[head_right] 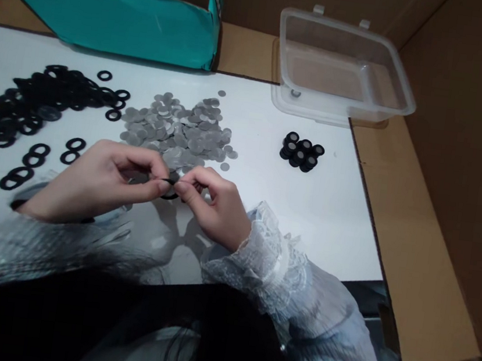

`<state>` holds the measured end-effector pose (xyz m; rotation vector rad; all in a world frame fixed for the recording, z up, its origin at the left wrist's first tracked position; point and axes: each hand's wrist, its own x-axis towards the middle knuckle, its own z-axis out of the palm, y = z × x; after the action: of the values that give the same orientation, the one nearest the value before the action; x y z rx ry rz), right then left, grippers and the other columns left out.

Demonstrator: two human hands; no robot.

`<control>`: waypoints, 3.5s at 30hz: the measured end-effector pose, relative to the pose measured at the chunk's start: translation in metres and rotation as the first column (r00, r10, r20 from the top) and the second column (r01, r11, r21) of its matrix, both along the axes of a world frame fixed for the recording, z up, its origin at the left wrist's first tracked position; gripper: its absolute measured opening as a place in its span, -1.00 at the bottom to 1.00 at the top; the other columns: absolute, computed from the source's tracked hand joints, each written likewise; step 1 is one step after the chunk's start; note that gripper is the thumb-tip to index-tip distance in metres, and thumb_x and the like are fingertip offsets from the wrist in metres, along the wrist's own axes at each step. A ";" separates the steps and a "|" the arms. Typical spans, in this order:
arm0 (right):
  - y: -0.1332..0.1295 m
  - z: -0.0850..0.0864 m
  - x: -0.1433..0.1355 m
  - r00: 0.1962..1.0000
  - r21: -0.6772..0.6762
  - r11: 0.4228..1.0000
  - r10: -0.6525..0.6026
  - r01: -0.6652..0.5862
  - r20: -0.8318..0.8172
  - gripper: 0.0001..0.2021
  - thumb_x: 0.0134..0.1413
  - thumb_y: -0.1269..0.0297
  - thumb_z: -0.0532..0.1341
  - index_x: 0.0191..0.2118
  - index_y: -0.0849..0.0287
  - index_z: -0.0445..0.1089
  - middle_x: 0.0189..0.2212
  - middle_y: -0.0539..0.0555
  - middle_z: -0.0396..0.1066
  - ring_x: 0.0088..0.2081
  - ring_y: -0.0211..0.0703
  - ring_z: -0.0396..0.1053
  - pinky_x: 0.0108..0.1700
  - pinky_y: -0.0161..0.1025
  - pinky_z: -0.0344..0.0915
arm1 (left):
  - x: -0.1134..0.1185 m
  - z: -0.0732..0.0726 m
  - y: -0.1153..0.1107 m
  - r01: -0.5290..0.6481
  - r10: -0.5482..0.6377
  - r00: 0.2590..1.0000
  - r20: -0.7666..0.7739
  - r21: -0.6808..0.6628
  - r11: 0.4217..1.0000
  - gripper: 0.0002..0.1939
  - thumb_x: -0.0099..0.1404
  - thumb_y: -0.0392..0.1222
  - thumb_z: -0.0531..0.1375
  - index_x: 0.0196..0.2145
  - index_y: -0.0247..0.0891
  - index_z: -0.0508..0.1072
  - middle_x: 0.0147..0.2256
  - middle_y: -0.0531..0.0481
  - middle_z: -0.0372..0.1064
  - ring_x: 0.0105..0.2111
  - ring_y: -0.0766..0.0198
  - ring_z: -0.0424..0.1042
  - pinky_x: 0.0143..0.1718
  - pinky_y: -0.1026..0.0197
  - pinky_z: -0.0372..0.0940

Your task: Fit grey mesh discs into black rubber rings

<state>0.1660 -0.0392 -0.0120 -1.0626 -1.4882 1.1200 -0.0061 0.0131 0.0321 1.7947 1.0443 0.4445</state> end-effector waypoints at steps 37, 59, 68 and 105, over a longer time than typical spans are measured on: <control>-0.004 -0.001 -0.011 0.963 -0.114 0.980 -0.183 0.163 -0.198 -0.70 -0.01 0.08 0.34 -0.26 0.13 0.30 -0.40 0.00 0.40 -0.37 -0.26 0.39 -0.32 -0.23 0.34 | 0.011 -0.003 -0.011 -0.220 0.221 0.975 0.024 -0.009 0.975 -0.87 0.11 -0.12 0.21 -0.50 -0.22 0.39 -0.56 0.07 0.31 -0.56 0.34 0.25 -0.57 0.31 0.17; -0.002 -0.005 -0.013 0.917 -0.119 0.980 -0.192 0.160 -0.350 -0.76 -0.06 0.20 0.39 -0.28 0.11 0.38 -0.42 -0.03 0.42 -0.38 -0.29 0.39 -0.31 -0.26 0.39 | 0.013 -0.005 -0.014 -0.214 0.212 0.969 0.124 0.002 0.977 -0.88 0.13 -0.16 0.22 -0.50 -0.22 0.38 -0.51 0.09 0.33 -0.53 0.37 0.25 -0.50 0.33 0.20; 0.001 -0.006 -0.008 0.972 0.034 0.989 -0.136 0.145 -0.190 -0.89 0.09 0.38 0.21 -0.22 0.12 0.39 -0.27 0.01 0.45 -0.29 -0.26 0.40 -0.24 -0.23 0.39 | 0.015 -0.009 -0.013 -0.251 0.253 0.966 0.047 -0.034 0.967 -0.83 0.07 -0.11 0.20 -0.47 -0.28 0.42 -0.53 0.07 0.34 -0.53 0.36 0.30 -0.52 0.37 0.21; 0.022 0.004 0.034 0.883 0.158 0.923 0.270 -0.351 0.384 -0.77 0.08 0.26 0.30 -0.12 0.13 0.40 -0.26 0.04 0.32 -0.15 -0.18 0.29 -0.02 -0.15 0.30 | 0.009 -0.020 0.000 0.028 0.011 0.997 0.072 -0.520 0.854 -0.76 0.06 -0.02 0.25 -0.56 -0.24 0.42 -0.57 0.06 0.25 -0.55 0.33 0.16 -0.55 0.29 0.06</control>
<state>0.2000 -0.0172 -0.0083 -0.9185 -2.0842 0.9757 0.0027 0.0133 0.0121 1.2850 0.9898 0.1894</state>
